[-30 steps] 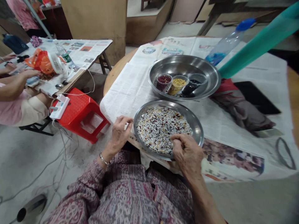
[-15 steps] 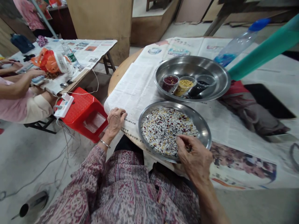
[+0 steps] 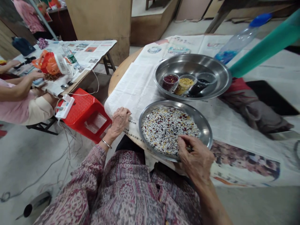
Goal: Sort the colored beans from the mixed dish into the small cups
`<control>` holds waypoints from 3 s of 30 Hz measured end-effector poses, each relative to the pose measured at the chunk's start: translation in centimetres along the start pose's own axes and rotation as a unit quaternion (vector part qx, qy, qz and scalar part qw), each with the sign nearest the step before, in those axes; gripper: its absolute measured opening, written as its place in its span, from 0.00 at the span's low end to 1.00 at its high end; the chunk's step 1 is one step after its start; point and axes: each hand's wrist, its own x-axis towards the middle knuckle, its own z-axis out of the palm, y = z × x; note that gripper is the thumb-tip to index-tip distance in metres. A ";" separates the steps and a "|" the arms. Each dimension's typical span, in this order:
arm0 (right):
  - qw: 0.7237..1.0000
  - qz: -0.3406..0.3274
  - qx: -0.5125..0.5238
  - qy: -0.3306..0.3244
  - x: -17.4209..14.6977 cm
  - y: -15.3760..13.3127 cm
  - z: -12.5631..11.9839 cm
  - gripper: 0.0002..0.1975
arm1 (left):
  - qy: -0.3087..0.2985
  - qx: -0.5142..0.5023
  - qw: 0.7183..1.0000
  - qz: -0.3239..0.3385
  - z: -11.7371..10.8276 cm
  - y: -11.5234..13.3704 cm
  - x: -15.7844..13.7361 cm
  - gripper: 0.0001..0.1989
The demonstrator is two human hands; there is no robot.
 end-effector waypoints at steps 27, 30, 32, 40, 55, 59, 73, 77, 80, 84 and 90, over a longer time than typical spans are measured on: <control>1.000 0.017 0.004 -0.005 0.2 -0.1 0.4 0.13 | 0.078 -0.202 0.974 0.060 -3.2 4.3 -0.4 0.05; 1.000 0.020 0.005 -0.009 0.2 -0.1 0.4 0.13 | 0.015 -0.175 0.974 0.146 -2.8 7.2 -1.6 0.05; 1.000 0.025 0.014 -0.014 0.2 -0.2 0.3 0.13 | -0.028 -0.121 0.974 0.187 -2.0 8.5 -2.1 0.06; 0.990 0.104 0.081 -0.059 1.0 -0.8 -0.4 0.12 | -0.012 -0.092 0.974 0.209 0.7 8.6 -2.2 0.06; 0.974 0.120 0.163 -0.098 8.3 -2.7 -0.2 0.22 | 0.042 -0.206 0.960 0.185 1.8 7.5 -2.6 0.09; 0.971 0.104 0.198 -0.084 11.4 -2.3 0.4 0.16 | 0.014 -0.173 0.963 0.208 1.2 7.8 -2.5 0.06; 0.991 0.016 -0.074 -0.111 24.7 -1.8 6.3 0.09 | 0.022 -0.196 0.956 0.215 2.4 7.3 -2.4 0.05; 0.982 -0.018 -0.119 -0.144 25.8 -1.5 7.3 0.11 | 0.023 -0.198 0.955 0.220 2.6 7.2 -2.4 0.05; 0.974 -0.026 -0.148 -0.170 26.3 -1.3 7.7 0.13 | 0.025 -0.198 0.955 0.221 2.5 7.3 -2.4 0.05; 0.959 -0.025 -0.188 -0.209 26.5 -1.2 8.0 0.13 | 0.031 -0.203 0.953 0.221 2.5 7.4 -2.4 0.06; 0.956 -0.023 -0.219 -0.194 26.5 -1.0 8.5 0.13 | 0.029 -0.201 0.952 0.227 2.4 7.3 -2.4 0.05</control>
